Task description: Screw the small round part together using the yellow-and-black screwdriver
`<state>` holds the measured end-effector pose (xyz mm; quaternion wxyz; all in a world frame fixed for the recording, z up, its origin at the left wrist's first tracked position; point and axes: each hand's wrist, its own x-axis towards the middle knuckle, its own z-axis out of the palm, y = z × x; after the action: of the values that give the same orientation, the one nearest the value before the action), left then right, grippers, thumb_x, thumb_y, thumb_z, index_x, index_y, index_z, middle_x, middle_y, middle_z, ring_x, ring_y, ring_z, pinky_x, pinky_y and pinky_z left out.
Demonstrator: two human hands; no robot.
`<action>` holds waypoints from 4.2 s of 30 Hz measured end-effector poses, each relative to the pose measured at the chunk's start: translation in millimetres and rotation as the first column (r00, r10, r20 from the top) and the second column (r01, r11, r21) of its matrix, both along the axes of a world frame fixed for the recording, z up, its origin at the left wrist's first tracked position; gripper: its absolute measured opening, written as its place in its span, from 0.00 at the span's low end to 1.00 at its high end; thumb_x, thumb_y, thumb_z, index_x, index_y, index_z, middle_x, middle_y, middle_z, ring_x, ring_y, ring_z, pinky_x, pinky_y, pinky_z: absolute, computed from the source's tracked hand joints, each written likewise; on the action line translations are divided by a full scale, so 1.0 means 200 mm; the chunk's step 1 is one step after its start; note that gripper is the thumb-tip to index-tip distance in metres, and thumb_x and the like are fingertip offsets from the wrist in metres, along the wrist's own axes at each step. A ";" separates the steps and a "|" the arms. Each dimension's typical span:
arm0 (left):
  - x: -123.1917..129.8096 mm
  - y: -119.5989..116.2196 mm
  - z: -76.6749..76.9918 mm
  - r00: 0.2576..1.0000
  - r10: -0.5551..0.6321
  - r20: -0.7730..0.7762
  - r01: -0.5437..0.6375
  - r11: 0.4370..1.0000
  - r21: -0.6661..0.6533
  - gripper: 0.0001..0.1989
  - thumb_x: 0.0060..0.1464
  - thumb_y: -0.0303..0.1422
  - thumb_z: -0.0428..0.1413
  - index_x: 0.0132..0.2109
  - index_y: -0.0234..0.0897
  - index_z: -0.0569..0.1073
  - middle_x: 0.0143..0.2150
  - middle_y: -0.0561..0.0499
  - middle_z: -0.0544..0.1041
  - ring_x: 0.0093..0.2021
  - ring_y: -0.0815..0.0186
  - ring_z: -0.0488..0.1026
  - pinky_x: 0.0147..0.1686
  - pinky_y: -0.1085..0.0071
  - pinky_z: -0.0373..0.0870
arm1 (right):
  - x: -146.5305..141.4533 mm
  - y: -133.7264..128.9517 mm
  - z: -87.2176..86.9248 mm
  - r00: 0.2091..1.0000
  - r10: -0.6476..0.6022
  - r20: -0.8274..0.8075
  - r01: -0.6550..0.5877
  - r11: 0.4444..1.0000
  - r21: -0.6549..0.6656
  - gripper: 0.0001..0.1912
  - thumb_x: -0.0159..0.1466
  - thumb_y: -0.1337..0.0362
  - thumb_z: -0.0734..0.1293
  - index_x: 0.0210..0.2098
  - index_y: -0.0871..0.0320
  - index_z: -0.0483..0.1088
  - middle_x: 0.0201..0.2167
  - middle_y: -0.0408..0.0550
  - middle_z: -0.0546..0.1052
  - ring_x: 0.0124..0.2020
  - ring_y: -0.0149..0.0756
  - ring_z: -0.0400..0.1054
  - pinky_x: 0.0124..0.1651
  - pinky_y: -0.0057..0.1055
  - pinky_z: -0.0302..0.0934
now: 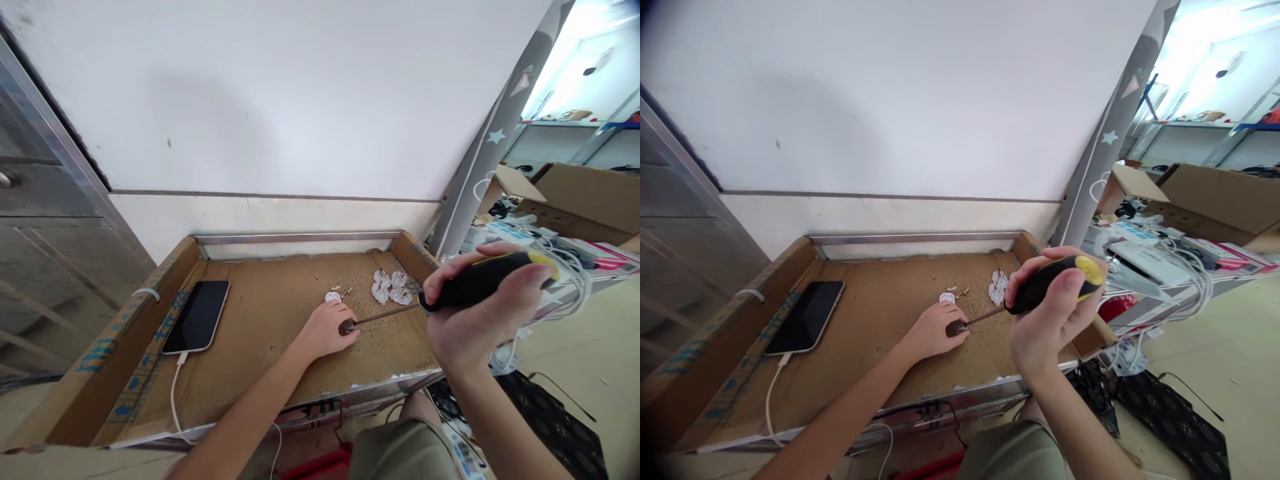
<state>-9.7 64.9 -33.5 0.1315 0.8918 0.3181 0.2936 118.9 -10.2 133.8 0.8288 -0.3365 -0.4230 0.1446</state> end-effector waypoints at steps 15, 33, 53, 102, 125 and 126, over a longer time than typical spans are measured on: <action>0.00 -0.01 0.01 1.000 -0.005 0.001 0.005 1.000 -0.021 0.05 0.51 0.33 0.54 0.36 0.39 0.72 0.34 0.51 0.75 0.40 0.63 0.69 0.44 0.67 0.65 | -0.01 0.00 0.02 1.000 0.013 -0.012 -0.012 1.000 0.024 0.15 0.61 0.50 0.58 0.33 0.55 0.63 0.18 0.39 0.61 0.15 0.27 0.55 0.14 0.26 0.46; 0.00 0.00 0.00 1.000 -0.009 -0.014 0.009 1.000 -0.022 0.04 0.53 0.32 0.53 0.36 0.39 0.72 0.35 0.51 0.75 0.41 0.63 0.69 0.44 0.67 0.65 | 0.03 0.03 0.05 0.982 0.175 0.068 -0.174 0.984 -0.028 0.14 0.58 0.51 0.61 0.31 0.57 0.60 0.16 0.38 0.63 0.12 0.28 0.56 0.13 0.27 0.47; 0.01 0.00 -0.02 1.000 0.000 -0.018 0.000 0.999 -0.032 0.04 0.54 0.33 0.54 0.33 0.39 0.71 0.32 0.52 0.74 0.39 0.64 0.68 0.42 0.68 0.64 | 0.18 0.29 0.16 0.085 0.963 0.254 -0.893 0.187 -0.408 0.22 0.53 0.42 0.60 0.27 0.55 0.53 0.10 0.31 0.54 0.09 0.21 0.44 0.11 0.21 0.44; 0.01 -0.01 0.01 0.998 0.026 -0.049 -0.028 0.999 -0.024 0.04 0.49 0.28 0.53 0.35 0.38 0.70 0.33 0.51 0.75 0.38 0.63 0.69 0.41 0.67 0.64 | 0.06 0.19 0.11 0.907 0.407 -0.109 -0.416 0.906 -0.078 0.27 0.53 0.38 0.52 0.21 0.56 0.58 0.09 0.37 0.57 0.06 0.26 0.46 0.08 0.24 0.36; 0.00 0.00 0.00 0.999 0.031 0.015 -0.030 0.997 -0.070 0.03 0.47 0.29 0.55 0.33 0.39 0.71 0.35 0.53 0.76 0.38 0.64 0.70 0.42 0.68 0.65 | 0.02 0.17 0.10 0.908 0.416 0.040 -0.391 0.879 -0.272 0.29 0.54 0.36 0.57 0.29 0.58 0.64 0.17 0.40 0.64 0.13 0.23 0.54 0.13 0.23 0.45; 0.00 0.00 0.00 0.999 0.031 0.015 -0.030 0.997 -0.070 0.04 0.47 0.29 0.55 0.33 0.39 0.71 0.35 0.53 0.76 0.38 0.64 0.70 0.42 0.68 0.65 | 0.01 0.17 0.11 0.910 0.415 0.014 -0.398 0.881 -0.255 0.31 0.54 0.35 0.54 0.27 0.58 0.64 0.16 0.40 0.62 0.12 0.23 0.53 0.13 0.23 0.44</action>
<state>-9.2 65.4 -33.6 0.1605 0.8792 0.3408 0.2916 121.0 23.8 155.3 0.7169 -0.3454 -0.4906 0.3550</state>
